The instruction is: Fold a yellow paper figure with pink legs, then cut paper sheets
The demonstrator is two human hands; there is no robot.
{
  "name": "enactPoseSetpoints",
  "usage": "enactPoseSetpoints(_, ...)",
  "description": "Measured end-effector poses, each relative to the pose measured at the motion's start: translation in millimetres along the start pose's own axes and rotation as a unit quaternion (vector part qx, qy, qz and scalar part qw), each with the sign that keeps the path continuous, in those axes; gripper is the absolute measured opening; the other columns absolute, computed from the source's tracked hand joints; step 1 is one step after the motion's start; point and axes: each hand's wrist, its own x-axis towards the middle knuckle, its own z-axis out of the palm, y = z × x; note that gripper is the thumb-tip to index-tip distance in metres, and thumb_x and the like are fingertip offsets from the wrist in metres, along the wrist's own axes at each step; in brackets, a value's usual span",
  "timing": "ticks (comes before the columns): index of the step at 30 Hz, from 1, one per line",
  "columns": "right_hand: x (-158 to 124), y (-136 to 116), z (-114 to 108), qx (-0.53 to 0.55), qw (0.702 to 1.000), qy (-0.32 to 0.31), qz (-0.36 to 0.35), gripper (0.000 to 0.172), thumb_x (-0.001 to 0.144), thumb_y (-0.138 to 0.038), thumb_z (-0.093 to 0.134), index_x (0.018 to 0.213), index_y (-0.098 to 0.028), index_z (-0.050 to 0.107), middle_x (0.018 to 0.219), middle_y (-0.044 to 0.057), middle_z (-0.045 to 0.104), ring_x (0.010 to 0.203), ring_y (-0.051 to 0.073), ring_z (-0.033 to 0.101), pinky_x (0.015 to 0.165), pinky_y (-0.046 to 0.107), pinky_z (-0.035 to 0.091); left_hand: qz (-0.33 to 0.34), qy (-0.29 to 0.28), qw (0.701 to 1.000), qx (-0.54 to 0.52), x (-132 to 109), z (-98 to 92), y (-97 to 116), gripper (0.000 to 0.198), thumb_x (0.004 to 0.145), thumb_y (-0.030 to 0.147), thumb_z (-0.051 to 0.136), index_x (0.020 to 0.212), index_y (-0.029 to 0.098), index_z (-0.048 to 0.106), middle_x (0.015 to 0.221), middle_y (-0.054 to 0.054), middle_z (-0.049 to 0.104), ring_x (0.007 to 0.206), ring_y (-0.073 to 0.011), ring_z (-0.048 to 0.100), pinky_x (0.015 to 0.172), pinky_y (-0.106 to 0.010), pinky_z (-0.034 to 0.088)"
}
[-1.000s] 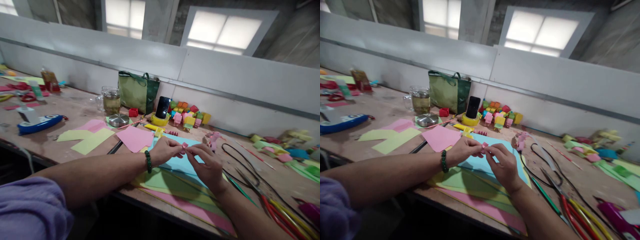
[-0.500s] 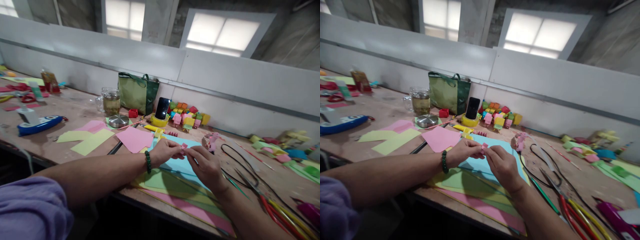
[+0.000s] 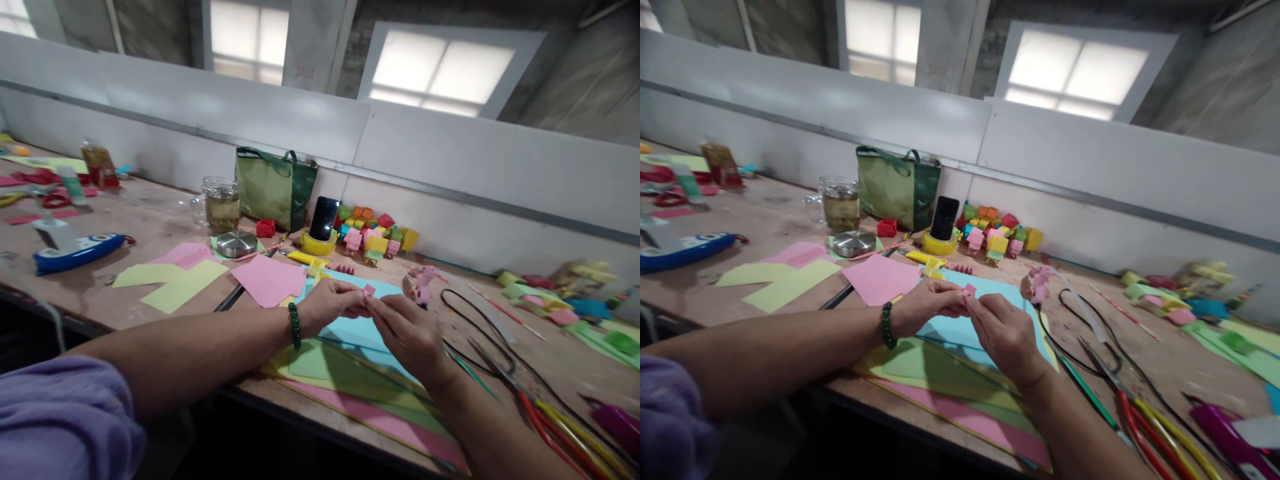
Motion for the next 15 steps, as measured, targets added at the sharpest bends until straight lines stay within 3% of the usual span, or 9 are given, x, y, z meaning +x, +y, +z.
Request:
enactPoseSetpoints(4,2.5,-2.4,-1.3,0.022,1.0,-0.016,0.012,0.025,0.082,-0.008,0.061,0.106,-0.015,0.065,0.08,0.008,0.066,0.069,0.015,0.062,0.059,0.025,0.05,0.007,-0.006,1.0,0.001,1.8,-1.9,-0.8,0.035,0.061,0.043,0.078,0.072,0.011,0.069,0.065,-0.002,0.065,0.062,-0.0096,0.06,0.069,-0.024,0.044)
enactPoseSetpoints(7,2.9,-3.0,-0.4,0.138,0.982,-0.005,0.127,0.015,0.086,-0.015,0.058,0.098,-0.018,0.066,0.08,0.005,0.065,0.067,0.013,0.061,0.06,0.024,0.051,0.008,0.0,1.0,0.019,5.1,-3.3,-3.4,0.041,0.061,0.049,0.077,0.075,0.011,0.069,0.066,-0.003,0.066,0.062,-0.0102,0.061,0.068,-0.024,0.045)
enactPoseSetpoints(9,2.8,-0.9,1.7,0.204,0.943,0.027,0.261,0.009,0.088,-0.023,0.056,0.085,-0.018,0.064,0.07,0.002,0.062,0.056,0.01,0.056,0.052,0.022,0.048,0.011,-0.004,0.999,0.038,6.9,-3.8,-5.3,0.043,0.063,0.052,0.075,0.074,0.011,0.068,0.072,-0.005,0.068,0.067,-0.0127,0.064,0.066,-0.024,0.045)
enactPoseSetpoints(11,2.6,3.1,4.5,0.262,0.891,0.02,0.37,0.021,0.088,-0.034,0.056,0.075,-0.018,0.06,0.06,-0.001,0.057,0.048,0.009,0.05,0.045,0.022,0.043,0.024,-0.01,0.998,0.062,7.5,-3.6,-7.0,0.043,0.065,0.053,0.073,0.072,0.011,0.066,0.075,-0.007,0.069,0.068,-0.0143,0.066,0.064,-0.024,0.045)
enactPoseSetpoints(13,3.0,6.7,6.9,0.326,0.848,-0.03,0.417,0.031,0.085,-0.044,0.057,0.07,-0.017,0.059,0.055,-0.002,0.053,0.045,0.009,0.047,0.043,0.022,0.041,0.043,-0.016,0.996,0.081,6.9,-2.6,-8.1,0.042,0.068,0.052,0.071,0.071,0.011,0.065,0.074,-0.007,0.069,0.067,-0.0144,0.065,0.064,-0.025,0.046)
enactPoseSetpoints(15,3.9,8.1,7.9,0.362,0.823,-0.065,0.432,0.037,0.081,-0.05,0.06,0.067,-0.016,0.059,0.054,-0.002,0.052,0.046,0.009,0.046,0.043,0.023,0.039,0.058,-0.024,0.993,0.095,5.4,-1.4,-8.5,0.041,0.068,0.051,0.071,0.069,0.011,0.064,0.072,-0.007,0.068,0.066,-0.0142,0.065,0.064,-0.025,0.048)
